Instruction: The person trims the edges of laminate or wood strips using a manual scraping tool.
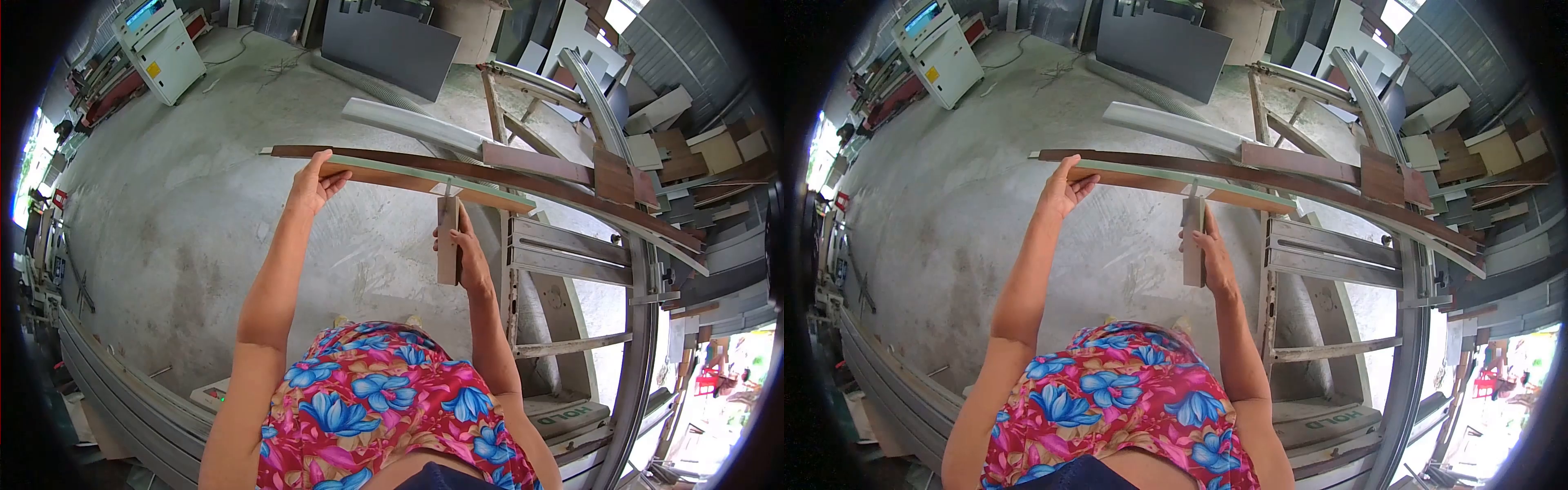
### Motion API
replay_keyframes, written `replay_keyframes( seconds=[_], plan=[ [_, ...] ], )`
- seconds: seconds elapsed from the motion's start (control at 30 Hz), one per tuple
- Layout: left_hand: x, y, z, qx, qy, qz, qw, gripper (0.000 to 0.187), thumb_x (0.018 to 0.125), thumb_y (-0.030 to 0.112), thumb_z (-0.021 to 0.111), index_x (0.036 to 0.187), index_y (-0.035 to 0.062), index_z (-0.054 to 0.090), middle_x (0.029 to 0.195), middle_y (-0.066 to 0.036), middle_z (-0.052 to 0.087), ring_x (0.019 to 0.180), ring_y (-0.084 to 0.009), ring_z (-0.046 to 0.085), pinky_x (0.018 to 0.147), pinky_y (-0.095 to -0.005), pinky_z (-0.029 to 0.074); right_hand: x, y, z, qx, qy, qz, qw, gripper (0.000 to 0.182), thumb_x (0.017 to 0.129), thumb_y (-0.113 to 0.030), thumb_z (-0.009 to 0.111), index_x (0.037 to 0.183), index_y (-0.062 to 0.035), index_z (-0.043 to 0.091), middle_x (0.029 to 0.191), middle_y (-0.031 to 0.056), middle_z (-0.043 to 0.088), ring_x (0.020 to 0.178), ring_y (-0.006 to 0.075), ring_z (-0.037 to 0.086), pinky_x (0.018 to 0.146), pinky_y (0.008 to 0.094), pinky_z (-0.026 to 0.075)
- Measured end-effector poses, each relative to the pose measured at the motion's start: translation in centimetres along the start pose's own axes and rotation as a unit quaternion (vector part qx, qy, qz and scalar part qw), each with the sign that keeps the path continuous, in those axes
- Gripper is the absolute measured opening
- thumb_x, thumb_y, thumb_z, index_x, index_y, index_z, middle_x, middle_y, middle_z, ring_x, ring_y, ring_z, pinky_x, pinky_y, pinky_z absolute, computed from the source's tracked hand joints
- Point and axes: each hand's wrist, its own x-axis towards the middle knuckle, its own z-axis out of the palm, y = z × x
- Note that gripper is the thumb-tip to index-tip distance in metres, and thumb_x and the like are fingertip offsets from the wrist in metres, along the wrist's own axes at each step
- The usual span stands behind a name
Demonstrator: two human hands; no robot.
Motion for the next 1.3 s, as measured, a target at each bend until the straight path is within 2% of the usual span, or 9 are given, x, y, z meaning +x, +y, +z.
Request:
replay_keyframes(
  seconds=[0.2, 0.3, 0.4, 0.5, 0.6, 0.8, 0.9, 1.1, 1.3],
  plan=[
    [-0.1, 0.0, -0.1, -0.001, 0.001, -0.001, 1.000, 0.058, 0.075, 0.031, 0.071, 0.111, -0.0067, 0.045, 0.100, -0.021, 0.055, 0.083, -0.0284, 0.064, 0.076, -0.0321, 0.055, -0.2, 1.5, 0.0, -0.136, 0.060, -0.044, 0.988, 0.067, 0.085, -0.014, 0.058, 0.143, -0.0040, 0.026, 0.101, 0.0043, 0.055, 0.083, 0.0083, 0.048, 0.077, 0.0223, 0.042],
    [0.0, -0.2, -0.4, 0.001, -0.005, 0.001, 1.000, 0.059, 0.075, 0.031, 0.071, 0.111, -0.0069, 0.045, 0.101, -0.021, 0.055, 0.083, -0.0284, 0.064, 0.076, -0.0323, 0.055, -0.1, 1.8, -0.2, -0.215, 0.121, -0.009, 0.969, 0.059, 0.082, -0.017, 0.064, 0.134, -0.0012, 0.041, 0.093, 0.0000, 0.055, 0.078, 0.0057, 0.048, 0.071, 0.0198, 0.040],
    [-0.2, -0.3, -0.4, -0.001, -0.011, 0.002, 1.000, 0.060, 0.074, 0.032, 0.072, 0.111, -0.0074, 0.045, 0.101, -0.021, 0.055, 0.083, -0.0280, 0.064, 0.076, -0.0317, 0.054, -0.6, 0.5, 0.1, -0.195, 0.082, 0.032, 0.977, 0.044, 0.079, -0.019, 0.068, 0.118, -0.0004, 0.056, 0.084, -0.0023, 0.056, 0.072, 0.0045, 0.047, 0.065, 0.0186, 0.038],
    [-0.4, -0.2, -0.4, 0.005, -0.004, -0.001, 1.000, 0.061, 0.075, 0.032, 0.071, 0.112, -0.0081, 0.044, 0.100, -0.021, 0.055, 0.083, -0.0276, 0.064, 0.076, -0.0309, 0.054, -0.6, 0.7, 0.2, -0.181, 0.099, 0.024, 0.978, 0.031, 0.078, -0.014, 0.067, 0.104, 0.0010, 0.061, 0.083, 0.0012, 0.061, 0.073, 0.0074, 0.052, 0.067, 0.0225, 0.042],
    [-0.5, -0.4, -0.6, 0.007, -0.002, 0.000, 1.000, 0.062, 0.075, 0.032, 0.071, 0.112, -0.0085, 0.044, 0.100, -0.021, 0.055, 0.083, -0.0274, 0.064, 0.076, -0.0305, 0.054, -0.4, 1.5, -0.2, -0.207, 0.106, 0.004, 0.973, 0.030, 0.078, -0.014, 0.066, 0.104, -0.0003, 0.061, 0.082, 0.0001, 0.060, 0.071, 0.0071, 0.051, 0.065, 0.0226, 0.041],
    [-0.8, -0.1, -0.6, 0.000, -0.006, -0.012, 1.000, 0.058, 0.073, 0.031, 0.073, 0.110, -0.0046, 0.044, 0.099, -0.018, 0.053, 0.084, -0.0259, 0.062, 0.076, -0.0304, 0.054, -0.5, 1.8, -0.1, -0.191, 0.096, -0.007, 0.977, 0.027, 0.087, -0.019, 0.056, 0.109, -0.0031, 0.059, 0.077, -0.0048, 0.048, 0.070, 0.0046, 0.045, 0.062, 0.0209, 0.039],
    [-0.7, -0.2, -0.8, 0.001, -0.008, -0.015, 1.000, 0.058, 0.073, 0.030, 0.073, 0.109, -0.0052, 0.045, 0.098, -0.019, 0.054, 0.084, -0.0258, 0.062, 0.076, -0.0302, 0.054, -0.7, 2.3, -0.8, -0.220, 0.074, -0.014, 0.973, 0.033, 0.090, -0.019, 0.050, 0.118, -0.0035, 0.055, 0.082, -0.0023, 0.052, 0.075, 0.0064, 0.048, 0.065, 0.0227, 0.042],
    [-1.0, -0.5, -0.8, 0.003, 0.002, -0.006, 1.000, 0.057, 0.075, 0.033, 0.070, 0.107, -0.0086, 0.047, 0.097, -0.021, 0.056, 0.082, -0.0259, 0.064, 0.074, -0.0306, 0.054, -0.6, 2.3, -0.5, -0.146, 0.085, -0.071, 0.983, 0.046, 0.093, -0.020, 0.043, 0.137, -0.0063, 0.035, 0.096, 0.0090, 0.062, 0.083, 0.0125, 0.057, 0.071, 0.0279, 0.047],
    [-2.2, -0.6, -0.5, 0.008, 0.002, -0.001, 1.000, 0.056, 0.075, 0.032, 0.071, 0.107, -0.0076, 0.048, 0.096, -0.018, 0.058, 0.082, -0.0255, 0.064, 0.072, -0.0299, 0.054, 1.0, 0.7, 1.7, -0.110, 0.020, -0.022, 0.993, 0.052, 0.096, -0.021, 0.043, 0.144, -0.0161, 0.023, 0.095, 0.0132, 0.062, 0.063, 0.0131, 0.058, 0.058, 0.0253, 0.049]
  ],
)
